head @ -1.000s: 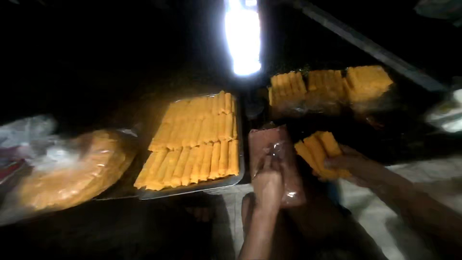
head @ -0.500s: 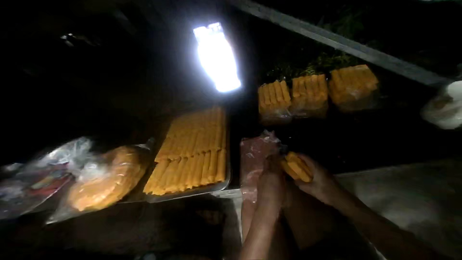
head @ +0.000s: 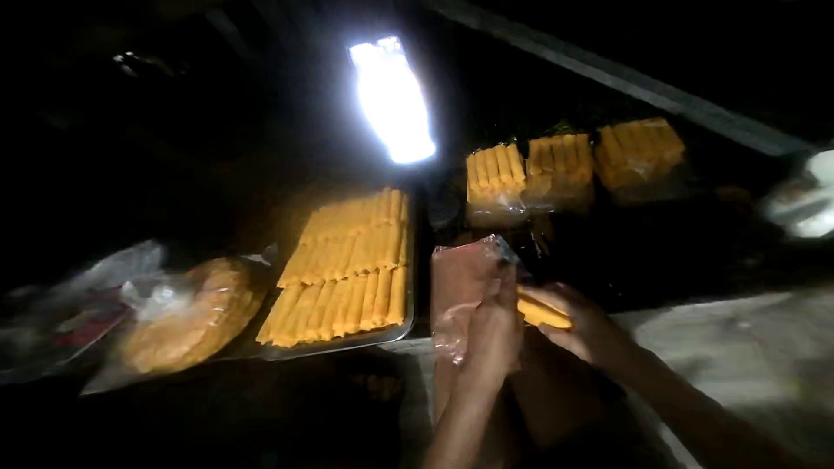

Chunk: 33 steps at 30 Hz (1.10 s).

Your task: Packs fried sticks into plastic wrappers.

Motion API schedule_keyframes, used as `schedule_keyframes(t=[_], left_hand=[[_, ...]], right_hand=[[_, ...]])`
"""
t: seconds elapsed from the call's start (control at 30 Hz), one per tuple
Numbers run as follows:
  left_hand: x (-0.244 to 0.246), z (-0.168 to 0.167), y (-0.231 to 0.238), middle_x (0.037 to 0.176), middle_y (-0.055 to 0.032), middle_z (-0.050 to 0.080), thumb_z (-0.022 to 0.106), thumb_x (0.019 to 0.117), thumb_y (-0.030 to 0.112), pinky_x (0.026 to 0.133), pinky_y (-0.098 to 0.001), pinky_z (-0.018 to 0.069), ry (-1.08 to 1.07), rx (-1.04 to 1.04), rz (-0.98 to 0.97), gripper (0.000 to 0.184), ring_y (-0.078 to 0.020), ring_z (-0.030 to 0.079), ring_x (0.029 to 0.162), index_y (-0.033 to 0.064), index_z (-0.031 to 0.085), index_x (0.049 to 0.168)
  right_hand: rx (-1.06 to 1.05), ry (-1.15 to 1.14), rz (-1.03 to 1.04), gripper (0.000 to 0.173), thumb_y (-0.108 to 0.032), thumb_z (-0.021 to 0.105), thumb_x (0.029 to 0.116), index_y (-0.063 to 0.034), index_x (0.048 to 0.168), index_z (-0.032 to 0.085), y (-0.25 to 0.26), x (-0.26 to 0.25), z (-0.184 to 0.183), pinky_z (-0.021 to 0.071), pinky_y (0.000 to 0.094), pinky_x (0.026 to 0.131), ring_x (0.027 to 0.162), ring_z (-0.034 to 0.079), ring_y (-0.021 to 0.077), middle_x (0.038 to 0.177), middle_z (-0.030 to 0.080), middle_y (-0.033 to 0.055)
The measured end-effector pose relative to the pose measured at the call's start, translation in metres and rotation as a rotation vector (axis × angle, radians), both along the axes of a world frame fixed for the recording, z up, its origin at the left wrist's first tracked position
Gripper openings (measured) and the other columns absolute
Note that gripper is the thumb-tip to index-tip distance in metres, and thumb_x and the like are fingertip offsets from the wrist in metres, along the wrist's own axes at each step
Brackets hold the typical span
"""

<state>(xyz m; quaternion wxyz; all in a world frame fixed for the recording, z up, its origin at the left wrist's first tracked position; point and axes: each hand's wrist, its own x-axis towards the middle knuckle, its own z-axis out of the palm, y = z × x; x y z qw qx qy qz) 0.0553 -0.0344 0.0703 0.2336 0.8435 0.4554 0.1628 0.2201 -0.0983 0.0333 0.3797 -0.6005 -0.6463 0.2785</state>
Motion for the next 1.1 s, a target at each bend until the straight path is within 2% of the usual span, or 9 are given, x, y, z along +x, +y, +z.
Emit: schedule_keyframes(t=[0.17,0.33,0.5,0.67,0.73,0.83,0.9,0.97,1.1], left_hand=[[0.009,-0.023,-0.006,0.143,-0.0141,0.061,0.063,0.0914,-0.002,0.080,-0.0419,0.0620,0.025,0.417,-0.109,0.051,-0.0307,0.073,0.105,0.0018,0.059,0.142],[0.022,-0.023,-0.015,0.144,-0.0124,0.061,0.064,0.0908,0.000,0.068,-0.0381,0.0609,0.081,0.458,-0.104,0.055,-0.0270,0.075,0.087,0.0029,0.056,0.145],[0.017,0.003,-0.008,0.159,-0.0127,0.044,0.060,0.0944,-0.002,0.086,-0.0454,0.0589,0.195,0.072,-0.100,0.065,-0.0324,0.071,0.109,0.0064,0.040,0.156],[0.016,-0.018,-0.015,0.148,-0.0108,0.058,0.061,0.0928,-0.002,0.074,-0.0417,0.0615,0.097,0.361,-0.130,0.055,-0.0291,0.075,0.095,0.0049,0.054,0.147],[0.016,-0.029,-0.018,0.144,-0.0106,0.061,0.060,0.0933,-0.001,0.068,-0.0391,0.0611,0.037,0.469,-0.135,0.050,-0.0272,0.076,0.090,0.0038,0.058,0.143],[0.013,-0.046,-0.023,0.146,-0.0103,0.060,0.059,0.0939,-0.002,0.069,-0.0370,0.0614,-0.018,0.515,-0.130,0.050,-0.0251,0.076,0.093,0.0031,0.057,0.144],[0.012,-0.055,-0.028,0.148,-0.0099,0.058,0.061,0.0936,-0.002,0.074,-0.0353,0.0614,-0.037,0.492,-0.124,0.053,-0.0237,0.075,0.097,0.0031,0.055,0.146],[0.012,-0.063,-0.032,0.148,-0.0112,0.057,0.063,0.0899,-0.003,0.074,-0.0359,0.0607,-0.084,0.457,-0.123,0.057,-0.0242,0.075,0.095,0.0017,0.054,0.146],[0.013,-0.065,-0.033,0.147,-0.0149,0.058,0.061,0.0876,-0.007,0.078,-0.0377,0.0616,-0.197,0.409,-0.132,0.057,-0.0265,0.074,0.104,-0.0011,0.055,0.144]], right_hand=[[-0.172,-0.011,-0.032,0.049,-0.013,0.067,0.0942,-0.0039,0.142,0.059,0.004,0.005,0.014,0.0502,0.0443,0.105,0.123,0.061,0.0304,0.136,0.060,0.0217],[-0.143,-0.152,-0.049,0.039,-0.012,0.066,0.0943,-0.0016,0.131,0.066,-0.002,0.000,0.026,0.0536,0.0493,0.099,0.117,0.064,0.0336,0.135,0.061,0.0217],[0.198,-0.335,-0.012,0.040,-0.004,0.068,0.0890,-0.0065,0.129,0.069,-0.008,-0.004,0.006,0.0584,0.0514,0.092,0.111,0.069,0.0364,0.130,0.066,0.0204],[0.254,-0.388,-0.097,0.036,-0.007,0.065,0.0902,-0.0002,0.125,0.069,-0.006,-0.008,0.001,0.0589,0.0506,0.091,0.109,0.070,0.0385,0.129,0.066,0.0241],[0.061,-0.270,-0.139,0.042,-0.009,0.065,0.0939,0.0017,0.135,0.063,-0.007,-0.007,0.009,0.0555,0.0500,0.097,0.117,0.066,0.0385,0.137,0.060,0.0259],[-0.169,0.172,-0.229,0.050,-0.014,0.065,0.0966,-0.0038,0.145,0.056,-0.006,-0.002,0.012,0.0496,0.0372,0.106,0.127,0.059,0.0226,0.142,0.058,0.0179],[-0.335,0.570,-0.276,0.051,-0.011,0.066,0.0964,-0.0050,0.146,0.053,-0.006,-0.003,0.017,0.0570,0.0295,0.094,0.113,0.065,0.0123,0.135,0.063,0.0115],[-0.449,0.856,-0.308,0.050,-0.008,0.062,0.0986,-0.0039,0.146,0.049,-0.006,-0.005,0.021,0.0612,0.0327,0.078,0.094,0.070,0.0163,0.122,0.066,0.0124],[-0.500,0.979,-0.193,0.054,0.000,0.056,0.0977,-0.0033,0.150,0.042,-0.004,0.001,0.025,0.0594,0.0312,0.088,0.104,0.068,0.0147,0.127,0.063,0.0109]])
